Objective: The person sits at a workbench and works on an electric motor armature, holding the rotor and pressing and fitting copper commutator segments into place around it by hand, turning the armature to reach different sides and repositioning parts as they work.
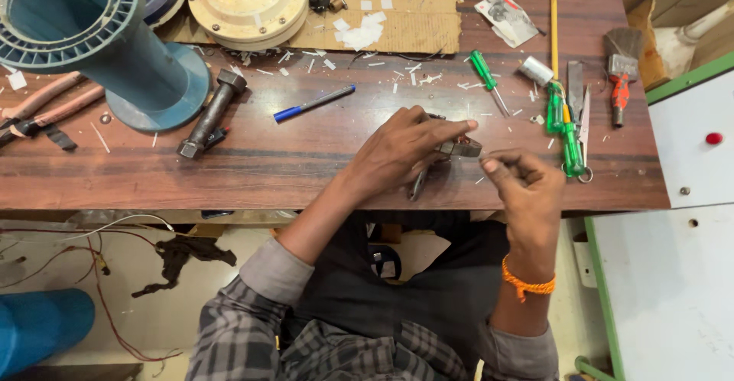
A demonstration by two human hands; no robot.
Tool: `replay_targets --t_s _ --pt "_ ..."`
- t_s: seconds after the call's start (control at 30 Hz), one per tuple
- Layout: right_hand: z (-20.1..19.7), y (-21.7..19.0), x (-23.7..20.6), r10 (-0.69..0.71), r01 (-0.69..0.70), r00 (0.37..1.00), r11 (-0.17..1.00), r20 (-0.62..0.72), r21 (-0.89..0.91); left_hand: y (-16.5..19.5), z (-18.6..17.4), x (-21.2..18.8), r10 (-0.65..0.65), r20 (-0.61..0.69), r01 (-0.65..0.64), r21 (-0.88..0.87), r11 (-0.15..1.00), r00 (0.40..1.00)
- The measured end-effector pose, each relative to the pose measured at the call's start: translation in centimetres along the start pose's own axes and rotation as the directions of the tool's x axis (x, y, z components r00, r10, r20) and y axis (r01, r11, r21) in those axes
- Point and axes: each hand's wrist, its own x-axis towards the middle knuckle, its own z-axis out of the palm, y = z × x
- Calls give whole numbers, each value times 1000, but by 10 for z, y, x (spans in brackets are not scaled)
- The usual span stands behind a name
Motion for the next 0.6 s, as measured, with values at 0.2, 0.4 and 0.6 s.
replay_targets --t_s 0.2,0.4,0.6 --pt "14 -9 -16 15 -14 1000 999 8 -37 -4 7 -4 -27 -43 27 -11 1000 999" --pt "6 -7 -6 -27 27 994 1000 108 0 1 8 -5 -2 -31 6 121 993 1000" --pt "27 10 -19 -209 250 967 884 146 -395 3 7 -9 16 -37 -10 148 989 999"
